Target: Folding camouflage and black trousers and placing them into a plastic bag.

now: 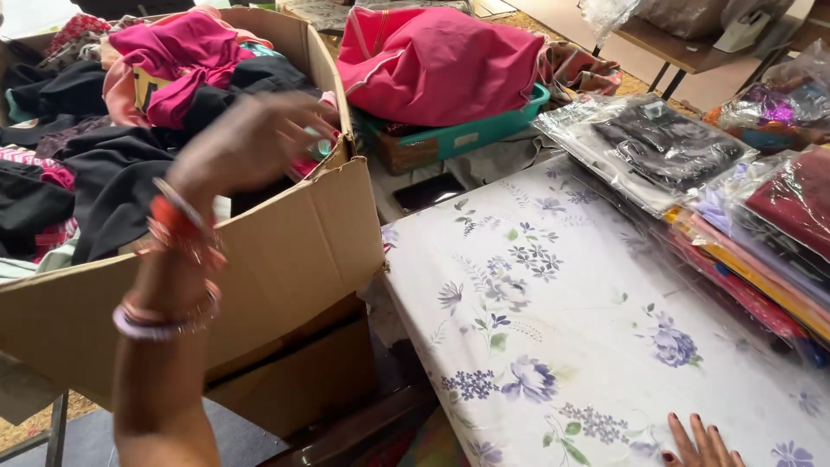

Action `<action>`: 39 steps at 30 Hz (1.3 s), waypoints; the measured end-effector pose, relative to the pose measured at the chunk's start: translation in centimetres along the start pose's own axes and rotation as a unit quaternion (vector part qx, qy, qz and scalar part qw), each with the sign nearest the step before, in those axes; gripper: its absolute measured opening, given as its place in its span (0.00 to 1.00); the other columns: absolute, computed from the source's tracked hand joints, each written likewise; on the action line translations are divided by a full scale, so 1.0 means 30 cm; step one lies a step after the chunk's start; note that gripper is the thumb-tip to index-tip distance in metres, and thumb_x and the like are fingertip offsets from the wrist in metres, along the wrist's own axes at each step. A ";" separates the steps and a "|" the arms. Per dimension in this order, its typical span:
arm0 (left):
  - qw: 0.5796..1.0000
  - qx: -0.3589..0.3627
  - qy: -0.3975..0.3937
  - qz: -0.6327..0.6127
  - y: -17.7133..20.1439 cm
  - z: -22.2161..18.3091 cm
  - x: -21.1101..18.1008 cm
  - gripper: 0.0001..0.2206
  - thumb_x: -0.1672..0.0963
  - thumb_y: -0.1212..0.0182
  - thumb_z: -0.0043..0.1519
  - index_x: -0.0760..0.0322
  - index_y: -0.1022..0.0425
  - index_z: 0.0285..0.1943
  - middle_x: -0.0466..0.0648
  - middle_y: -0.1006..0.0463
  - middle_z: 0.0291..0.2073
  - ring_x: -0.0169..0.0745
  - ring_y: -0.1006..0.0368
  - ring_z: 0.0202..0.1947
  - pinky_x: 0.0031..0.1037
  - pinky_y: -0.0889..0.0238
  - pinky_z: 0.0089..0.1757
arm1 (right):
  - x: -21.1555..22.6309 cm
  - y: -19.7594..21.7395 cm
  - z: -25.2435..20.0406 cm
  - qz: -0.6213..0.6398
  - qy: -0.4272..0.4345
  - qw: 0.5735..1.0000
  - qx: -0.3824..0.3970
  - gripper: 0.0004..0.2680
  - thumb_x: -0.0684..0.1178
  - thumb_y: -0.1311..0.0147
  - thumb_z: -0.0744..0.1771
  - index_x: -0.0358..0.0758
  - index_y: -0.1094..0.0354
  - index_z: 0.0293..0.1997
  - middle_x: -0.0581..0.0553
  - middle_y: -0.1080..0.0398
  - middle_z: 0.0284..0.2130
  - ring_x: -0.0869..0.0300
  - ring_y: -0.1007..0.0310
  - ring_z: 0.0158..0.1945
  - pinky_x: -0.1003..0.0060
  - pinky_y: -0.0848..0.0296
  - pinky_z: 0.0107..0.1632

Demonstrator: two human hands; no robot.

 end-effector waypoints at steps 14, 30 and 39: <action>0.778 -0.093 0.271 0.559 0.471 0.278 0.727 0.15 0.54 0.27 0.55 0.49 0.15 0.52 0.55 0.18 0.48 0.57 0.22 0.51 0.46 0.29 0.49 | -0.059 0.301 -0.098 0.303 -0.067 0.934 -0.179 0.23 0.75 0.73 0.67 0.74 0.49 0.70 0.55 0.45 0.70 0.58 0.48 0.73 0.49 0.46 0.73; 0.759 -0.027 0.325 0.564 0.376 0.337 0.992 0.11 0.52 0.34 0.60 0.51 0.14 0.50 0.56 0.17 0.50 0.59 0.22 0.52 0.47 0.28 0.49 | -0.082 0.355 -0.115 0.289 -0.058 0.953 -0.066 0.23 0.75 0.72 0.65 0.74 0.48 0.68 0.53 0.47 0.70 0.54 0.51 0.73 0.47 0.54 0.72; 0.792 -0.096 0.336 0.501 0.431 0.330 1.010 0.11 0.56 0.39 0.62 0.49 0.13 0.49 0.58 0.17 0.50 0.63 0.22 0.50 0.49 0.29 0.50 | -0.072 0.231 -0.107 0.266 -0.018 0.959 -0.096 0.25 0.76 0.72 0.63 0.73 0.50 0.67 0.52 0.48 0.69 0.55 0.51 0.71 0.47 0.50 0.70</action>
Point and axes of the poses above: each hand's wrist, its own z-axis towards the middle knuckle, its own y-axis out of the back of the hand, x = y × z, the point moved 5 cm from there along z, towards the middle knuckle
